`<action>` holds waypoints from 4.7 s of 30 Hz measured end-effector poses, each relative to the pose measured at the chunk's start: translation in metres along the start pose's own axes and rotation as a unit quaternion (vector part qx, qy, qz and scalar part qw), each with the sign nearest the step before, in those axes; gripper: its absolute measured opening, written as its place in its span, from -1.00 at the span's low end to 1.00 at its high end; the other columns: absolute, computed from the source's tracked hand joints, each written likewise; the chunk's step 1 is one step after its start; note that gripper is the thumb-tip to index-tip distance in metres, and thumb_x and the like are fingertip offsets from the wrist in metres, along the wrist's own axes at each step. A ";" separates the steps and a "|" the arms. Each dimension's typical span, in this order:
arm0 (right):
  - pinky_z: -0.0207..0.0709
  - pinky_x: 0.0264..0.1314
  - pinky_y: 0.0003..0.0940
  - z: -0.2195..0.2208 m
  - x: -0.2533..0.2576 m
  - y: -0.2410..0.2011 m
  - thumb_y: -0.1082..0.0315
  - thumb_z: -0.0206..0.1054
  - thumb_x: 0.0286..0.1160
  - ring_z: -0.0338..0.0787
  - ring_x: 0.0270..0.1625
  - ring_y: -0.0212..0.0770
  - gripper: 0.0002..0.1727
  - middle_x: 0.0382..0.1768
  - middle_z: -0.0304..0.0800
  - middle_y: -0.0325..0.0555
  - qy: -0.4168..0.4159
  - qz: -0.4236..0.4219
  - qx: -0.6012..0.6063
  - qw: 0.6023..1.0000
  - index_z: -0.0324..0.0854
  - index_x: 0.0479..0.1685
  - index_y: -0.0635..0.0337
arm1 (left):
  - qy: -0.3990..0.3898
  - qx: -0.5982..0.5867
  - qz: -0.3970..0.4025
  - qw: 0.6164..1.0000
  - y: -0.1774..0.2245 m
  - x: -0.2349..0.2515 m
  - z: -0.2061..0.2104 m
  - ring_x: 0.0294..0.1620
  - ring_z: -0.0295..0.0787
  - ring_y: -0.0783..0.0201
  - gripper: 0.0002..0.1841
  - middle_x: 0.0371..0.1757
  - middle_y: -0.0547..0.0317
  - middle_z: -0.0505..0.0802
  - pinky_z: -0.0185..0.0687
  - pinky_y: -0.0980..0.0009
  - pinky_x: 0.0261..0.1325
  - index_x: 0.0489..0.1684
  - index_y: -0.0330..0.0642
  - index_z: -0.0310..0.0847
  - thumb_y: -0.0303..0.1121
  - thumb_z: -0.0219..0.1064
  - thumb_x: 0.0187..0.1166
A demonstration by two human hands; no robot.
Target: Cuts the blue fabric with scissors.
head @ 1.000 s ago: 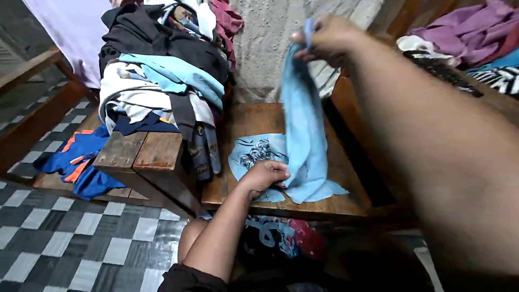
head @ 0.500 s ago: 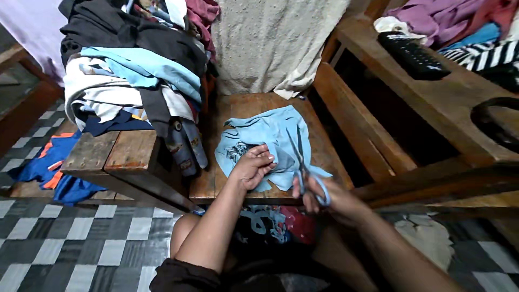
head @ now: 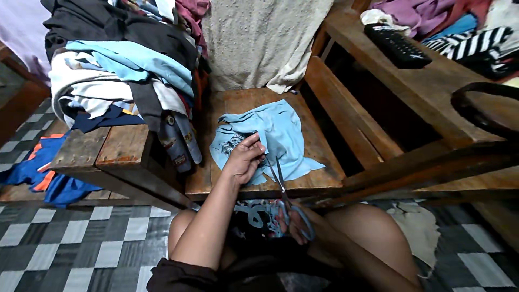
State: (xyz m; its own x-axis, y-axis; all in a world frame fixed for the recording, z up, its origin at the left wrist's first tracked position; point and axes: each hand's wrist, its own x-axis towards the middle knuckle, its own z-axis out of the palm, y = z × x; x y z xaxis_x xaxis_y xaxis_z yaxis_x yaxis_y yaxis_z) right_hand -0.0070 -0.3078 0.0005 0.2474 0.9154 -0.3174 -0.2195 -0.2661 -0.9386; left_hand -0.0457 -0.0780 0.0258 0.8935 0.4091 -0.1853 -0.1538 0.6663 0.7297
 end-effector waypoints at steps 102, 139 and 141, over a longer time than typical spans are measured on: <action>0.17 -0.67 -0.79 0.006 0.029 -0.047 0.04 -0.03 0.78 0.32 -0.73 -0.68 -0.66 -0.68 0.54 -0.53 0.087 -0.019 0.015 0.996 0.48 -0.27 0.01 | -0.145 0.107 -0.020 0.983 -0.009 -0.020 0.000 -0.03 0.76 0.40 0.06 0.31 0.02 0.69 0.66 0.40 0.20 0.90 0.00 -0.48 -0.75 0.22 0.42; 0.15 -0.67 -0.76 0.006 0.033 -0.042 0.02 0.00 0.76 0.29 -0.74 -0.67 -0.66 -0.68 0.51 -0.54 0.069 0.007 -0.011 0.998 0.48 -0.26 0.02 | -0.006 0.089 0.014 0.996 -0.010 -0.009 -0.003 -0.39 0.61 0.47 -0.35 -0.40 0.29 0.68 0.62 0.53 -0.12 0.74 -0.24 0.15 -0.70 0.16 0.61; 0.14 -0.68 -0.78 0.006 0.034 -0.042 0.01 0.00 0.75 0.29 -0.75 -0.68 -0.66 -0.69 0.51 -0.54 0.070 0.005 -0.003 0.998 0.49 -0.27 0.01 | -0.015 0.081 0.013 0.997 -0.011 -0.009 -0.004 -0.40 0.60 0.47 -0.34 -0.41 0.28 0.68 0.61 0.53 -0.13 0.75 -0.22 0.13 -0.70 0.15 0.61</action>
State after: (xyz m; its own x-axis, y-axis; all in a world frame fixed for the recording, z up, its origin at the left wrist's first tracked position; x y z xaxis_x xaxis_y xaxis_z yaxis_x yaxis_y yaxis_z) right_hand 0.0048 -0.2636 0.0304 0.3739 0.8620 -0.3423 -0.2175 -0.2773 -0.9358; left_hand -0.0538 -0.0864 0.0166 0.9027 0.4046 -0.1464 -0.1097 0.5454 0.8310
